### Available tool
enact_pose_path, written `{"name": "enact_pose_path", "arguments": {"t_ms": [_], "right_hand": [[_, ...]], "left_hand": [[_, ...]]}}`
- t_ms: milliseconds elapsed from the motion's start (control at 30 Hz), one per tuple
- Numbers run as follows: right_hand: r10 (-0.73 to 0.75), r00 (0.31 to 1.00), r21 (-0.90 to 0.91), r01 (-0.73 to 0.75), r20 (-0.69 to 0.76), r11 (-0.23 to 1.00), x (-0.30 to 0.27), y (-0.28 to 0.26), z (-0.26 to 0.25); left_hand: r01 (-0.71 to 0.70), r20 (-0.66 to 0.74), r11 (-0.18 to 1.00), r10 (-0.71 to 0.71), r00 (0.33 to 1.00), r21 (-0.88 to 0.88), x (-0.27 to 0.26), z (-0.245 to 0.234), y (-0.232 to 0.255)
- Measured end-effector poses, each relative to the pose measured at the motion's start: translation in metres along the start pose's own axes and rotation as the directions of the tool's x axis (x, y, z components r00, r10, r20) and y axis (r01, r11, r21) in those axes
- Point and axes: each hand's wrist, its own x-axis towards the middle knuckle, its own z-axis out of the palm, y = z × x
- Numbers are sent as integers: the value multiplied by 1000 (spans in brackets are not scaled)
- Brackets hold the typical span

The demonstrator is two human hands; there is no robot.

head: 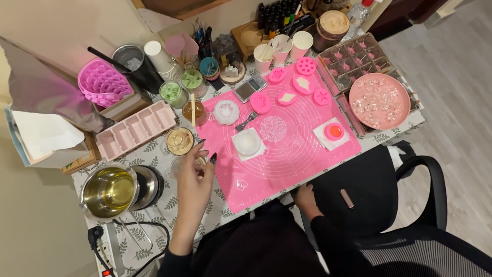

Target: The person wipes silicone candle molds with a tissue, moving a tray of mold pieces aside, then flexes and presses a pink silicone mold to release a white candle from it and holds up the removed candle.

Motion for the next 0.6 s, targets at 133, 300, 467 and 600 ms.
{"name": "enact_pose_path", "arguments": {"t_ms": [133,300,467,600], "right_hand": [[180,977,-6,-180,112,984,-27,-24,-34],[325,933,-88,-315,155,945,-98,-35,-56],[364,862,-229,-298,353,927,-193,28,-5],[337,849,-394,-170,407,903,-261,98,79]], "left_hand": [[13,88,999,-16,996,36,0,-10,5],[-110,201,993,98,975,49,5,-25,0],[-194,201,977,173,964,91,9,-36,-1],[-236,236,966,206,950,107,9,-37,5]]}}
